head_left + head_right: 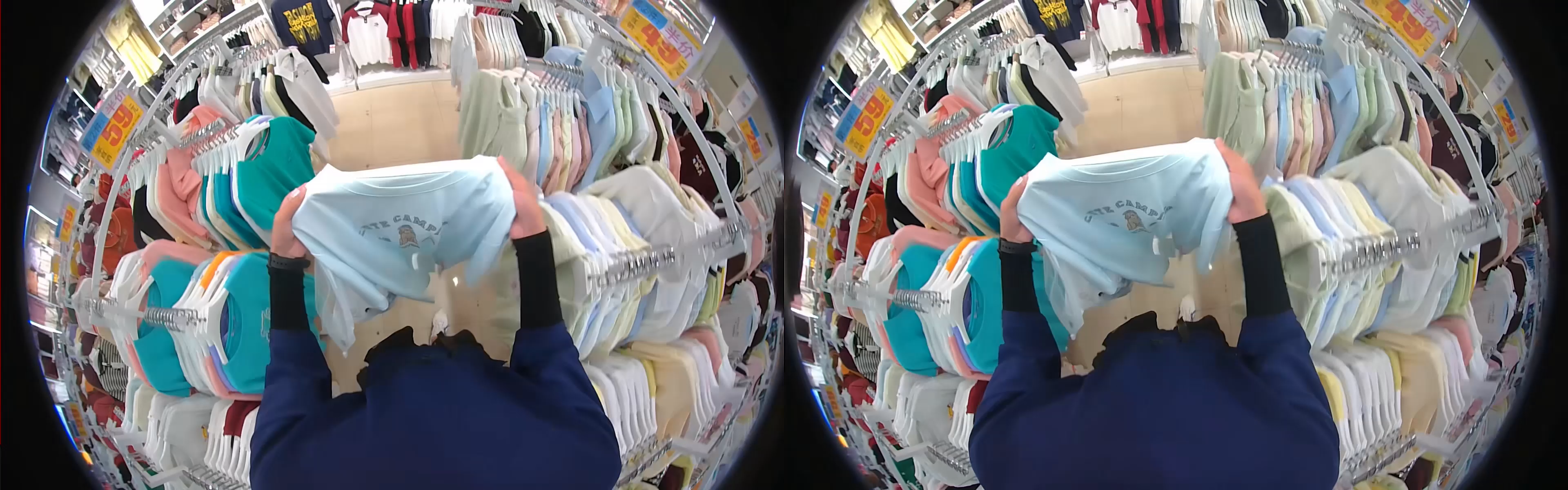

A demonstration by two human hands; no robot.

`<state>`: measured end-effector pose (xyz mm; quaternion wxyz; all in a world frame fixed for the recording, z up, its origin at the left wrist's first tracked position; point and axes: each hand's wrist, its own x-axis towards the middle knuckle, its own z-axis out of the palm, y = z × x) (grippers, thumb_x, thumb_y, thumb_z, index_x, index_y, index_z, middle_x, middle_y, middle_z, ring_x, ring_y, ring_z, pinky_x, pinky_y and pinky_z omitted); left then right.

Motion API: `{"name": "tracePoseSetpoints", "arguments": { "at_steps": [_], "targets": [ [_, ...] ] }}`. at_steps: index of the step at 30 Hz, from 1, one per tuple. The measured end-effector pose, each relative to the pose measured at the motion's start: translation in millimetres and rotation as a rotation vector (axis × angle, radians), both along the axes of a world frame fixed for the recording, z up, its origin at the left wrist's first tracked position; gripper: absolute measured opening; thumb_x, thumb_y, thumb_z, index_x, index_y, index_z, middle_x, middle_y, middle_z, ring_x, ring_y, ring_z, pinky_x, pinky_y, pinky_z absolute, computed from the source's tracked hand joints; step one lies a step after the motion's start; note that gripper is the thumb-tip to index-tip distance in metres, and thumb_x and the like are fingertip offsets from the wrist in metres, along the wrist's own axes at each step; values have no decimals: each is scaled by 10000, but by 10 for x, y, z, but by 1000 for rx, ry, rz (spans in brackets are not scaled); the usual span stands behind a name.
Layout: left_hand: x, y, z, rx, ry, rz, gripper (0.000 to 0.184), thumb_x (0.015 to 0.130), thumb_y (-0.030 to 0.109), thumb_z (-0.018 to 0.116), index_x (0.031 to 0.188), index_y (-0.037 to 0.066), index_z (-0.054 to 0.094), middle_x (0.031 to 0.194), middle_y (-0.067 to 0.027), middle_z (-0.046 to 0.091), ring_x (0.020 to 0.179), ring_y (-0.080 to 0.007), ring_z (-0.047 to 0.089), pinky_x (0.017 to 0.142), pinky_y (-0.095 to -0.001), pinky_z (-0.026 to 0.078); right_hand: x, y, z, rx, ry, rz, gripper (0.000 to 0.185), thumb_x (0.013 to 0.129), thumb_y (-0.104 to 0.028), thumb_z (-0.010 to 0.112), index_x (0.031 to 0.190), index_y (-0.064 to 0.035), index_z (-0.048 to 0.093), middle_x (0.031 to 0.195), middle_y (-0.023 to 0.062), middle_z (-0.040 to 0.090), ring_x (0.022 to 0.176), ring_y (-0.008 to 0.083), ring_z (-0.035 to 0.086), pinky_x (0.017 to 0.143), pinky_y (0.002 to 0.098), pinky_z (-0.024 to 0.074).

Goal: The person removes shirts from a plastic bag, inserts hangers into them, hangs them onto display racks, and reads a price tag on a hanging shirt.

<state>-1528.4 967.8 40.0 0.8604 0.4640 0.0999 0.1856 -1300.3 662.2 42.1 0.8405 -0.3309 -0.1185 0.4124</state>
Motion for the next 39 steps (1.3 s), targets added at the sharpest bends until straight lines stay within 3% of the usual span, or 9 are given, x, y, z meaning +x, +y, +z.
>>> {"name": "tracePoseSetpoints", "arguments": {
  "at_steps": [3, 7, 10, 14, 17, 18, 28, 34, 39],
  "targets": [
    [406, -72, -96, -66, 25, -4, 393, 956, 233, 541, 1244, -34, 531, 1123, -113, 645, 985, -178, 645, 873, -320, 516, 102, 384, -152, -117, -43, -72, 357, 1036, -302, 451, 1177, -1, 580, 1057, 87, 670, 909, 160, 660, 809, 306, 531],
    [827, -251, -204, 60, 38, -50, 348, 971, 203, 549, 1233, -25, 540, 1085, -79, 649, 948, -134, 635, 834, -294, 512, 36, 755, -149, -182, -140, -111, 159, 1003, -212, 540, 938, -67, 550, 777, -21, 586, 628, 68, 555, 580, 224, 468],
    [1122, -187, -238, 71, 53, -40, 278, 967, 186, 575, 1177, 5, 558, 1057, -51, 642, 934, -111, 621, 827, -279, 502, 67, 1099, -74, -205, -212, -320, 135, 972, -171, 589, 927, -59, 530, 782, -16, 592, 630, 68, 573, 557, 225, 483],
    [1535, 87, -424, 399, 63, -51, 218, 971, 160, 565, 1145, 30, 561, 988, -16, 621, 904, -70, 562, 782, -244, 463, 192, 1547, -49, -244, -403, -43, 158, 929, -117, 642, 912, -30, 511, 809, 16, 625, 689, 71, 616, 599, 239, 549],
    [1882, 380, -351, 572, 3, -89, 193, 978, 147, 539, 1109, 12, 579, 946, -6, 614, 877, -57, 523, 774, -227, 431, 401, 1971, -122, -271, -420, -81, 155, 927, -114, 644, 903, -21, 521, 819, 35, 646, 699, 81, 630, 626, 241, 561],
    [1953, 487, -343, 589, 2, -89, 192, 980, 148, 534, 1100, 7, 583, 942, -6, 617, 873, -57, 522, 777, -227, 430, 476, 2070, -107, -309, -443, -70, 110, 936, -120, 628, 917, -29, 569, 879, 25, 666, 780, 80, 639, 699, 260, 571],
    [2742, 1405, -425, 764, -49, 15, 181, 962, 139, 538, 1051, -5, 603, 782, -67, 629, 719, -69, 537, 638, -269, 444, 1116, 3011, -144, -374, -456, -188, 214, 891, -143, 703, 792, -11, 567, 821, 39, 658, 740, 73, 621, 681, 256, 565],
    [3221, 1841, -238, 996, -128, -66, 245, 863, 119, 638, 1068, -5, 585, 837, -125, 639, 700, -215, 598, 661, -312, 474, 1681, 3423, -246, -410, -415, -237, 188, 853, -108, 734, 764, 2, 610, 792, 25, 628, 763, 66, 596, 661, 239, 528],
    [3927, 2232, -419, 1040, -40, 8, 197, 829, 29, 641, 1018, -3, 596, 865, -68, 633, 767, -123, 584, 691, -276, 468, 2266, 3915, -501, -416, -450, -366, 173, 827, -107, 759, 757, 11, 654, 885, 55, 601, 853, 90, 566, 748, 271, 488]
  ]
}}
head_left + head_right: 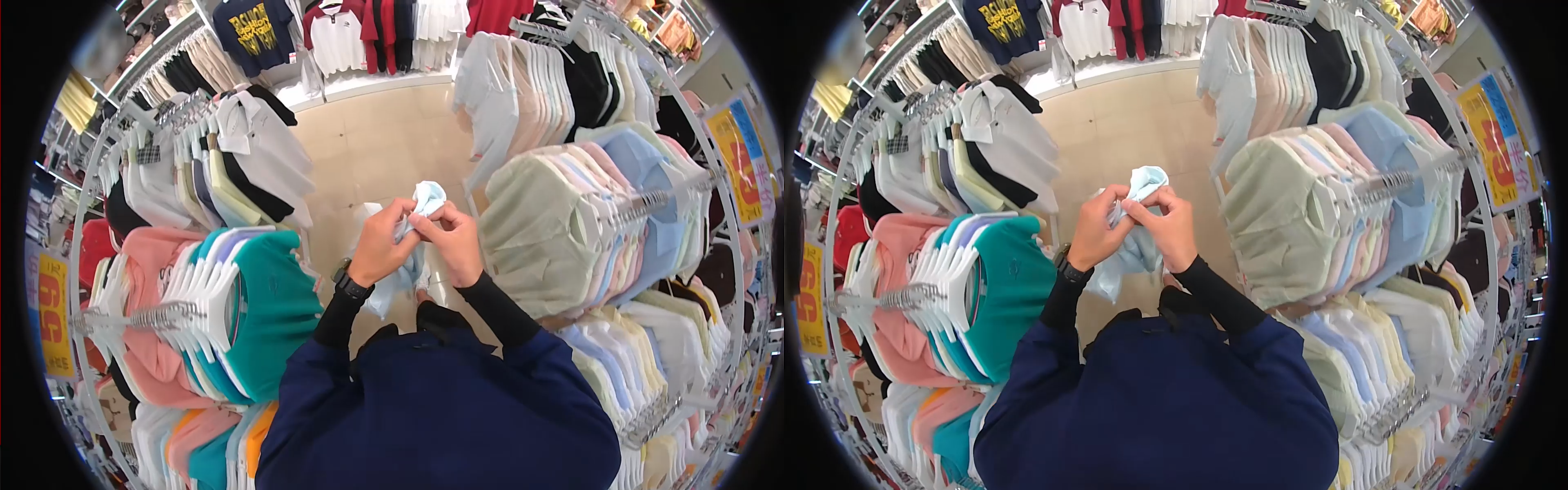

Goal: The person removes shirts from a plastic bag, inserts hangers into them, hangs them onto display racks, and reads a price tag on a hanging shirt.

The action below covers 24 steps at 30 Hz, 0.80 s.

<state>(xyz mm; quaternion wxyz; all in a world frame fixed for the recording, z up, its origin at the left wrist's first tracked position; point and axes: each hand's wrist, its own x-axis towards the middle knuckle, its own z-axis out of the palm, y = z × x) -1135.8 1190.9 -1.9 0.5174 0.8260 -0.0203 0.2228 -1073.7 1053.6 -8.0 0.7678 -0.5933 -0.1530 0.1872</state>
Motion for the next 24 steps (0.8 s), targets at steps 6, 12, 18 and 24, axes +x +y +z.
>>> {"name": "tracePoseSetpoints", "arguments": {
  "at_steps": [6, 12, 18, 24],
  "targets": [
    [876, 824, 85, -197, 237, -167, 165, 854, -12, 573, 1014, -11, 612, 928, 2, 627, 879, -79, 548, 779, -247, 447, 1123, 350, 222, -308, -894, -284, 476, 718, -187, 836, 1097, -13, 607, 1129, 121, 521, 1024, 264, 569, 869, 362, 479],
    [1651, 1347, 384, -166, 258, -221, 201, 843, 14, 576, 1031, -12, 642, 922, -27, 650, 868, -83, 554, 779, -252, 449, 2570, 799, 229, -229, -709, 581, 371, 767, -207, 801, 1017, -58, 572, 916, 56, 564, 827, 188, 542, 744, 306, 439],
    [2280, 1823, 351, -17, 266, -205, 205, 834, 59, 623, 1022, -20, 645, 920, -47, 645, 841, -99, 563, 761, -269, 460, 3210, 1157, 603, -322, -735, 642, 225, 866, -171, 697, 958, -41, 539, 740, 117, 567, 661, 249, 550, 628, 339, 426],
    [2988, 2268, -214, 8, 260, -157, 220, 785, 78, 625, 977, -25, 650, 865, -84, 636, 782, -135, 567, 738, -284, 464, 3899, 1516, 672, -264, -817, 485, 178, 888, -143, 664, 950, -34, 538, 750, 111, 559, 679, 227, 544, 645, 324, 435]
  ]
}}
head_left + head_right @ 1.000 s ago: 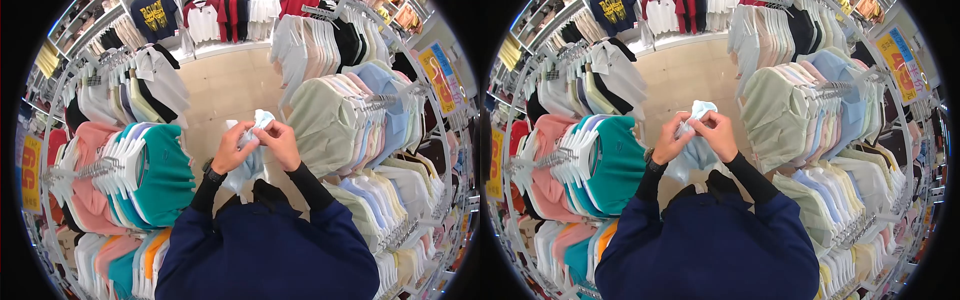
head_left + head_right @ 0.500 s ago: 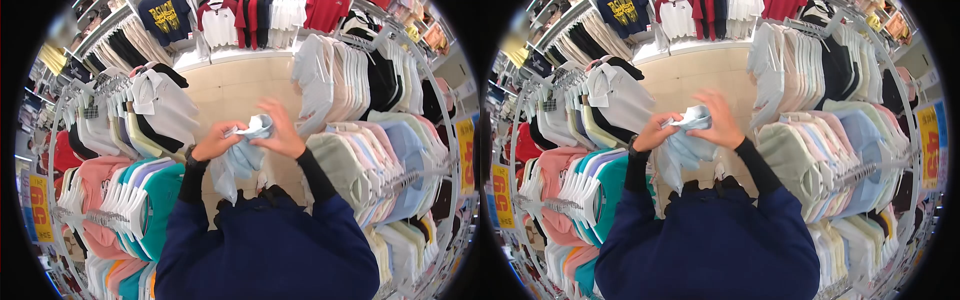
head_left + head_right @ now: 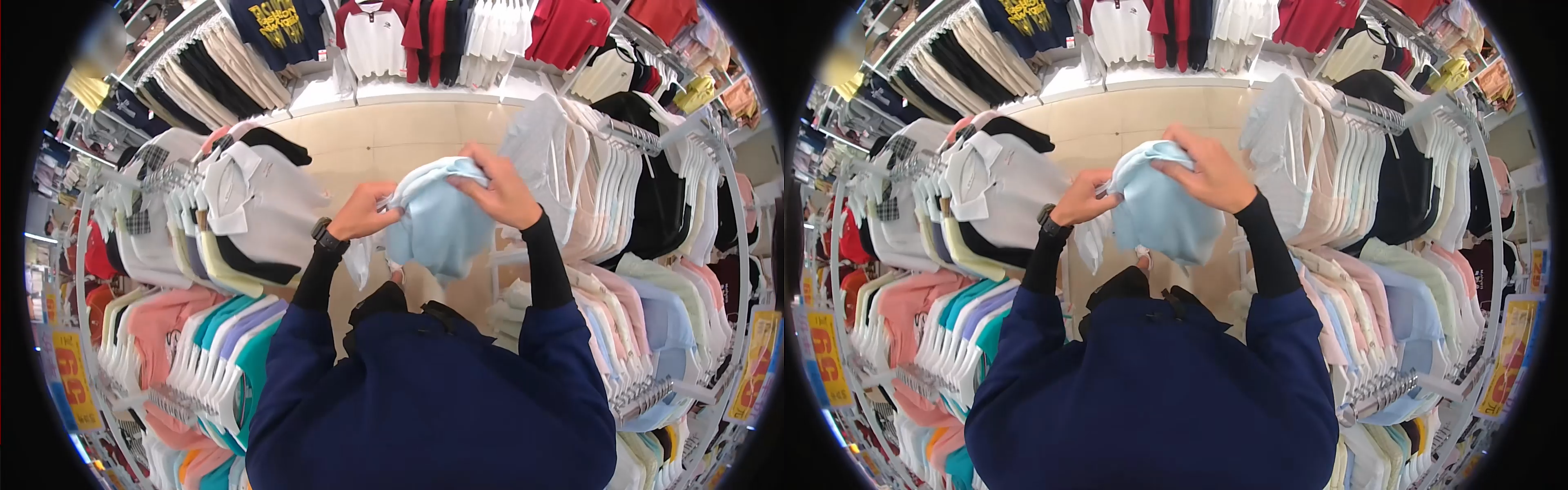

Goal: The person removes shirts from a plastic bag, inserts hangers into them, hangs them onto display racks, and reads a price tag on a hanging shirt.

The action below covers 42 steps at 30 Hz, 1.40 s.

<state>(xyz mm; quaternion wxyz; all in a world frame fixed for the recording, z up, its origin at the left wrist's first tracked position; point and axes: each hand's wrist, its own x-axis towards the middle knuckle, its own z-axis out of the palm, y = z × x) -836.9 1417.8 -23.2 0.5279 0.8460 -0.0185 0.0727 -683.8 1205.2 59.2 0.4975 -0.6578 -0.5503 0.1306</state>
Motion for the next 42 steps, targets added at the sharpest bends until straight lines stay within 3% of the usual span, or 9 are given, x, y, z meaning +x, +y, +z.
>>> {"name": "tracePoseSetpoints", "arguments": {
  "at_steps": [1, 4, 10, 16, 25, 28, 33, 36, 42],
  "targets": [
    [129, 81, -83, -63, 22, 4, 196, 771, 75, 619, 938, -23, 648, 820, -83, 621, 742, -143, 557, 712, -283, 460, 123, 54, 36, 9, 2, -28, 179, 890, -152, 661, 955, -35, 541, 750, 133, 576, 676, 268, 564, 646, 344, 446],
    [549, 337, -238, -99, -33, 72, 165, 796, 66, 618, 936, -17, 641, 801, -69, 630, 729, -120, 551, 701, -274, 460, 443, 208, 143, -65, -25, -126, 190, 890, -161, 664, 959, -34, 542, 743, 131, 571, 664, 257, 556, 646, 329, 446],
    [1293, 831, -172, -462, -190, 158, 119, 825, -1, 628, 943, 14, 634, 847, -21, 630, 770, -111, 571, 722, -250, 456, 1175, 474, 247, -115, -56, -334, 201, 882, -145, 675, 922, -27, 518, 716, 74, 556, 665, 139, 528, 636, 270, 422],
    [2027, 1295, -196, -116, -441, -49, 174, 799, 40, 694, 970, 19, 668, 926, -54, 603, 829, -174, 586, 747, -271, 464, 1595, 847, 339, -96, 64, -337, 189, 906, -142, 654, 912, -48, 490, 773, 6, 541, 747, 71, 498, 682, 236, 407],
    [3172, 1521, -270, -227, -259, -194, 232, 778, 135, 759, 937, 5, 652, 1010, -72, 579, 898, -203, 565, 801, -289, 453, 2502, 1262, 225, -7, 182, -355, 177, 927, -143, 636, 925, -59, 480, 803, -16, 515, 776, 70, 480, 716, 230, 401],
    [3713, 1708, -300, -318, -269, -221, 209, 839, 154, 717, 947, 3, 620, 954, -51, 580, 870, -152, 551, 795, -286, 445, 2898, 1221, 161, -3, 135, -472, 174, 922, -128, 637, 913, -54, 480, 785, -12, 501, 761, 71, 463, 704, 232, 395],
    [4520, 1892, -121, -263, 22, -377, 154, 959, 179, 586, 965, 26, 580, 885, 0, 560, 869, -75, 493, 801, -250, 419, 3526, 1104, 48, 20, 60, -603, 171, 910, -111, 639, 891, -43, 483, 752, 5, 485, 723, 80, 441, 666, 243, 387],
    [4934, 1891, -111, -196, -4, -340, 197, 968, 212, 577, 937, 18, 563, 803, -20, 553, 779, -81, 475, 719, -261, 418, 3869, 1057, 14, 2, 25, -669, 170, 907, -114, 642, 890, -40, 490, 713, 52, 496, 665, 124, 452, 639, 259, 396],
    [5560, 2052, -2, -14, -27, -338, 217, 948, 222, 600, 884, 17, 568, 705, -57, 546, 668, -119, 474, 645, -288, 419, 4345, 1077, -113, -124, -201, -859, 187, 881, -136, 677, 920, -32, 526, 657, 170, 570, 592, 348, 585, 555, 368, 449]
  ]
}}
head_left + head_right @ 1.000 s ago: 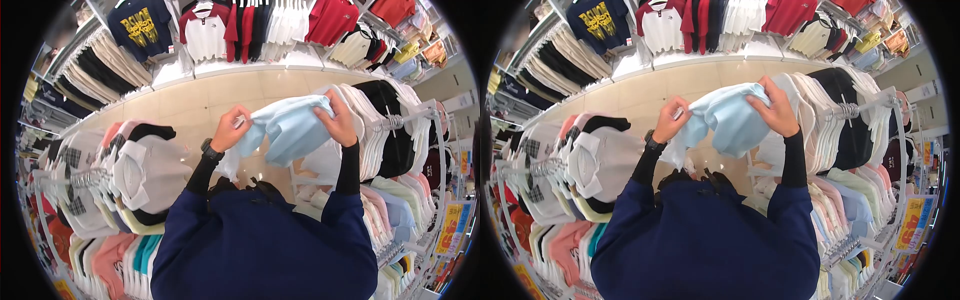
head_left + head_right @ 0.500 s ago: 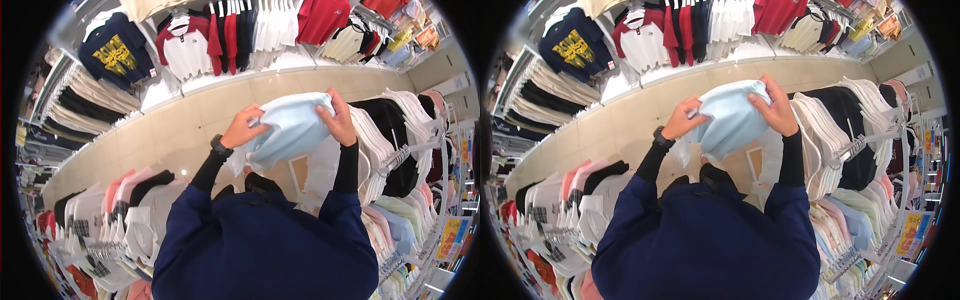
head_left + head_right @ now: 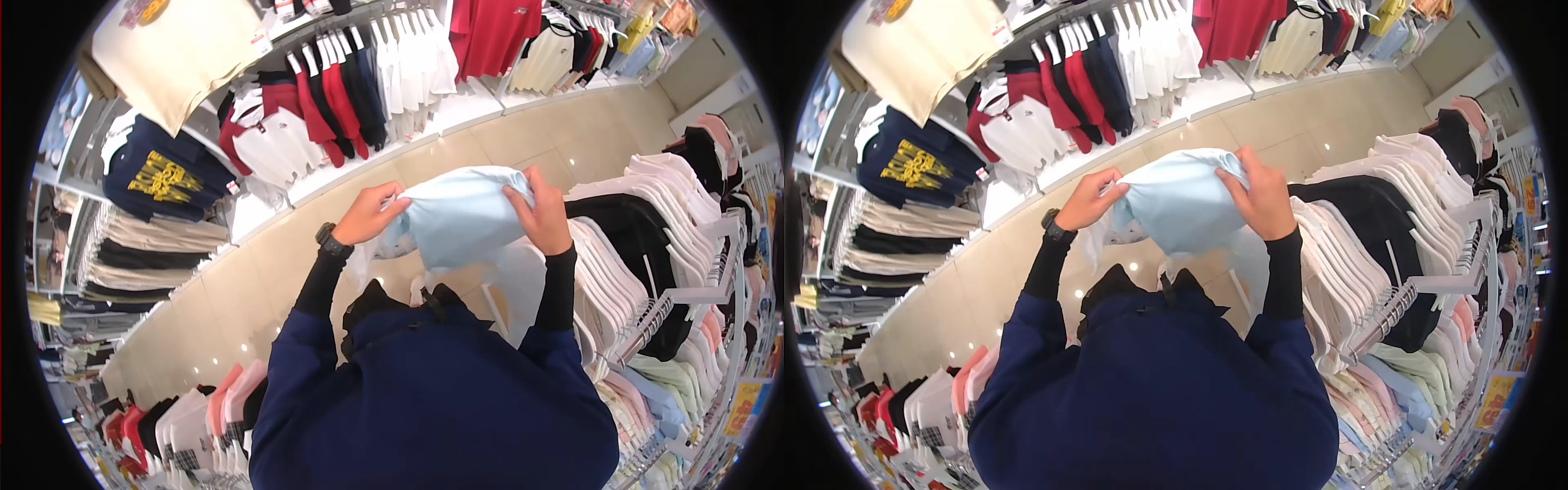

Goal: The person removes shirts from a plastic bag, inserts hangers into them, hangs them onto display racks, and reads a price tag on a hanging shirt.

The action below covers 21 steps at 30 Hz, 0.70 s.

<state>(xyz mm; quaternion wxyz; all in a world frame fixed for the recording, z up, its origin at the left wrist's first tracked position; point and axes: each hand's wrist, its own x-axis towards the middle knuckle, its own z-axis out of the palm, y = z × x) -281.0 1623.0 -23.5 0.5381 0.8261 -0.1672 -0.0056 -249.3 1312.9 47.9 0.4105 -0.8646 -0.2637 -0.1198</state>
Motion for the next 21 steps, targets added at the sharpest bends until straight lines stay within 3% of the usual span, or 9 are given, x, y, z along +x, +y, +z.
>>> {"name": "tracePoseSetpoints", "arguments": {
  "at_steps": [4, 7, 10, 14, 15, 18, 19, 21],
  "targets": [
    [376, 9, 132, 163, -72, -4, 208, 956, 201, 597, 862, 19, 561, 663, -51, 514, 626, -113, 458, 602, -270, 390, 321, -41, -130, -139, -125, -145, 202, 871, -160, 701, 921, -38, 547, 657, 165, 594, 611, 351, 613, 533, 376, 455],
    [758, -60, 63, 54, -206, 66, 187, 950, 186, 603, 881, 19, 556, 641, -70, 491, 587, -119, 448, 565, -275, 372, 535, -37, -129, -68, -131, -252, 212, 866, -166, 714, 908, -36, 552, 665, 158, 599, 596, 338, 608, 527, 367, 457],
    [1163, -77, 142, 45, -144, 102, 188, 926, 201, 627, 909, 21, 575, 658, -135, 548, 555, -221, 517, 559, -307, 410, 775, 33, -61, 90, -129, -304, 209, 862, -152, 720, 899, -31, 553, 675, 148, 602, 588, 326, 605, 538, 361, 461],
    [1776, 31, 231, -83, -183, -32, 260, 874, 230, 703, 920, 19, 557, 678, -97, 602, 626, -172, 589, 620, -278, 441, 1168, 192, 122, 168, -104, -327, 209, 877, -147, 707, 914, -27, 539, 702, 127, 602, 591, 246, 578, 571, 323, 456],
    [1910, 108, 285, -105, -42, -138, 269, 831, 219, 737, 938, 19, 593, 749, -98, 653, 676, -153, 615, 649, -282, 456, 1281, 217, 159, 183, -100, -339, 210, 881, -147, 703, 919, -27, 535, 707, 121, 600, 598, 221, 569, 582, 312, 452],
    [2477, 277, 216, 78, -124, -362, 243, 819, 152, 738, 957, -15, 629, 849, -108, 672, 720, -102, 575, 664, -260, 450, 1625, 271, 268, 295, -18, -351, 206, 897, -143, 686, 929, -29, 517, 710, 62, 576, 642, 111, 514, 607, 262, 423],
    [2682, 315, 161, 185, -56, -407, 223, 831, 151, 715, 972, -14, 664, 821, -123, 649, 687, -163, 583, 664, -295, 461, 1740, 286, 341, 301, -3, -357, 202, 898, -141, 684, 928, -31, 517, 710, 50, 572, 648, 99, 510, 607, 255, 418],
    [3009, 335, 67, 136, -101, -445, 206, 838, 146, 696, 962, -15, 662, 792, -131, 617, 681, -200, 574, 670, -315, 461, 1925, 324, 464, 278, 24, -377, 198, 906, -154, 675, 922, -38, 515, 713, 17, 555, 665, 66, 488, 603, 233, 397]
  ]
}}
